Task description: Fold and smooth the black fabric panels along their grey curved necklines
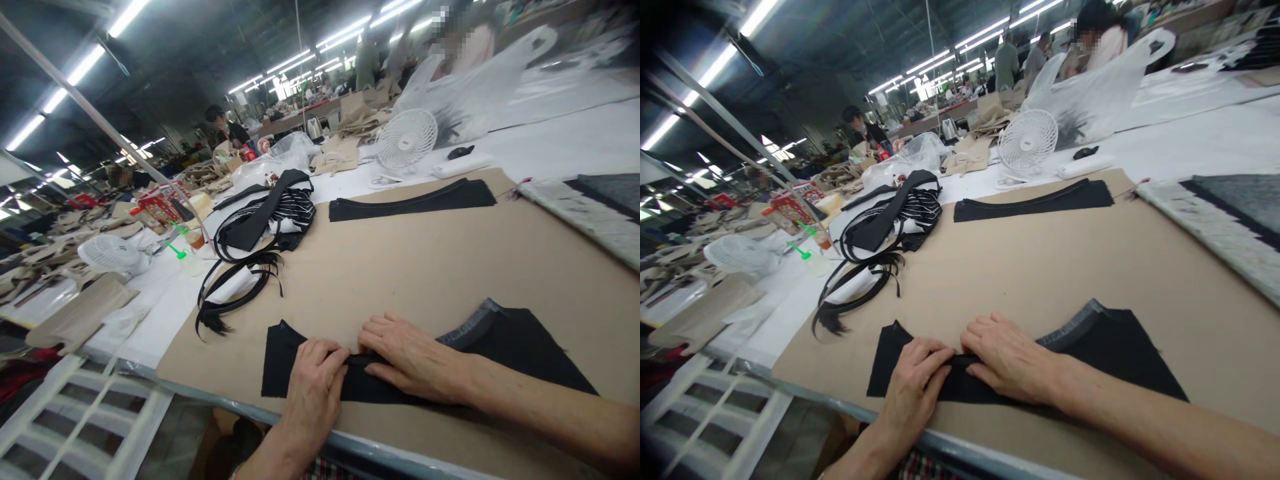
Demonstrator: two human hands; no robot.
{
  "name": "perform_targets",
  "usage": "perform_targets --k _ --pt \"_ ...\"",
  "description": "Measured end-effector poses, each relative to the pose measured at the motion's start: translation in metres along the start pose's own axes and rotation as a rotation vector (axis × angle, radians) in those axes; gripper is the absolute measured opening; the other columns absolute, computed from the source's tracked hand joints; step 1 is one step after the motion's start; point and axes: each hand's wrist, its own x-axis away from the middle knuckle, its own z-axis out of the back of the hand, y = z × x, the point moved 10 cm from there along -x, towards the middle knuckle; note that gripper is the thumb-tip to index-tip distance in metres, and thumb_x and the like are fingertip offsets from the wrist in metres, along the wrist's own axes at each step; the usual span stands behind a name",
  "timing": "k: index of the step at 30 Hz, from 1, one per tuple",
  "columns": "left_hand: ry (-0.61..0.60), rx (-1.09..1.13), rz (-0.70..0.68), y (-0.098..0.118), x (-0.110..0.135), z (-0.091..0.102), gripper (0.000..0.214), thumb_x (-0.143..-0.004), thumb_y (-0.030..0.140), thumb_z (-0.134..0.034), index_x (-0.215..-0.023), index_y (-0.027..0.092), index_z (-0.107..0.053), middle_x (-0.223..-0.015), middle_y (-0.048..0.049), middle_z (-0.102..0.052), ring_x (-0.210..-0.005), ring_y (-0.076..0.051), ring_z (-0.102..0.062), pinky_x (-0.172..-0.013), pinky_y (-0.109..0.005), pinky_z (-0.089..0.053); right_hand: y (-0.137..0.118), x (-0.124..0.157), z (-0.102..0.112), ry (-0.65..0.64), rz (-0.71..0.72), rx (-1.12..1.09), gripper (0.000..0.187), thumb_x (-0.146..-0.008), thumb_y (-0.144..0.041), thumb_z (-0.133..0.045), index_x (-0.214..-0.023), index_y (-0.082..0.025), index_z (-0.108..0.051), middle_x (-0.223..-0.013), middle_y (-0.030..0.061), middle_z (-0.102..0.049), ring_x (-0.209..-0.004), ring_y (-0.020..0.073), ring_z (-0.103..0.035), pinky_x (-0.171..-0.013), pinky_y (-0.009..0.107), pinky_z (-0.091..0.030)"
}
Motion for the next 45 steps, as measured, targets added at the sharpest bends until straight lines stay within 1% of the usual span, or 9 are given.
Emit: perform_targets --k 5,13,21,24,27,31,36,42,45 --pt "-0.116 0.089 0.136 -0.005 -0.014 -0.008 0.033 -0.078 0.003 -0.058 -0.101 0.025 -0.065 -0.098 -0.0017 -0.062 -0.097 -0.02 -0.055 -0.088 -0.037 -0.045 0.004 -0.001 0.002 -0.006 -0.042 -0.042 0.013 -0.083 -0.023 -0.063 -0.094 -0.02 -0.056 -0.096 0.0035 -0.059 -0.091 0.0213 -0.053 -0.084 0.036 -0.039" --pt "-0.332 0.051 0.181 0.003 -0.037 -0.029 0.03 -0.066 -0.002 -0.05 -0.08 0.021 -0.063 -0.084 -0.0011 -0.062 -0.086 -0.02 -0.057 -0.08 -0.033 -0.045 0.019 0.003 0.011 -0.117 -0.179 -0.08 0.016 -0.073 -0.015 -0.06 -0.089 -0.021 -0.06 -0.085 0.0024 -0.064 -0.081 0.0207 -0.058 -0.07 0.03 -0.039" --pt "-0.393 0.081 0.166 0.014 -0.048 -0.034 0.042 -0.057 -0.007 -0.042 -0.077 0.021 -0.067 -0.078 0.0002 -0.065 -0.079 -0.016 -0.06 -0.072 -0.026 -0.047 0.018 0.011 0.011 -0.052 -0.117 -0.114 0.01 -0.077 -0.01 -0.058 -0.081 -0.018 -0.059 -0.084 0.0024 -0.061 -0.081 0.0184 -0.057 -0.073 0.028 -0.04" --pt "-0.333 0.032 0.117 0.02 -0.035 -0.035 0.042 -0.069 -0.005 -0.04 -0.083 0.022 -0.069 -0.082 -0.0012 -0.065 -0.081 -0.016 -0.061 -0.075 -0.027 -0.049 0.01 0.019 0.009 -0.02 -0.026 -0.079 0.011 -0.085 -0.008 -0.053 -0.087 -0.017 -0.059 -0.089 0.0042 -0.059 -0.084 0.0174 -0.054 -0.075 0.027 -0.041" --pt "-0.144 -0.124 -0.072 0.035 -0.009 -0.03 0.044 -0.08 0.0 -0.035 -0.106 0.018 -0.067 -0.093 -0.006 -0.067 -0.087 -0.019 -0.061 -0.078 -0.031 -0.052 -0.003 0.029 0.006 0.021 0.126 0.061 0.018 -0.094 -0.01 -0.042 -0.088 -0.016 -0.058 -0.088 0.0057 -0.056 -0.082 0.0182 -0.05 -0.075 0.03 -0.04" --pt "0.033 -0.293 -0.348 0.05 0.031 -0.027 0.057 -0.08 -0.001 -0.034 -0.134 0.008 -0.047 -0.13 -0.0128 -0.058 -0.124 -0.023 -0.05 -0.1 -0.037 -0.046 -0.015 0.04 -0.002 0.053 0.266 0.254 0.016 -0.094 -0.011 -0.042 -0.096 -0.013 -0.058 -0.091 0.0073 -0.055 -0.08 0.0203 -0.045 -0.075 0.034 -0.038" --pt "-0.053 -0.247 -0.35 0.04 0.032 -0.024 0.052 -0.086 0.001 -0.035 -0.134 0.016 -0.047 -0.131 -0.0061 -0.059 -0.125 -0.017 -0.05 -0.109 -0.041 -0.039 -0.018 0.041 -0.002 0.037 0.3 0.334 0.015 -0.092 -0.01 -0.042 -0.095 -0.014 -0.056 -0.09 0.0068 -0.054 -0.078 0.0194 -0.044 -0.075 0.034 -0.037" --pt "0.011 -0.238 -0.248 0.043 0.022 -0.025 0.054 -0.083 0.001 -0.033 -0.134 0.011 -0.047 -0.125 -0.01 -0.062 -0.117 -0.019 -0.056 -0.104 -0.041 -0.045 -0.025 0.037 0.003 0.051 0.324 0.331 0.017 -0.094 -0.011 -0.041 -0.1 -0.014 -0.057 -0.088 0.0054 -0.056 -0.076 0.0179 -0.045 -0.077 0.035 -0.036" --pt "0.071 -0.296 -0.284 0.051 0.029 -0.028 0.055 -0.08 0.002 -0.034 -0.133 0.009 -0.049 -0.126 -0.0106 -0.061 -0.119 -0.023 -0.056 -0.102 -0.042 -0.046 -0.029 0.04 0.001 0.058 0.34 0.361 0.016 -0.093 -0.011 -0.043 -0.099 -0.014 -0.057 -0.089 0.0056 -0.056 -0.078 0.0187 -0.045 -0.078 0.036 -0.035"
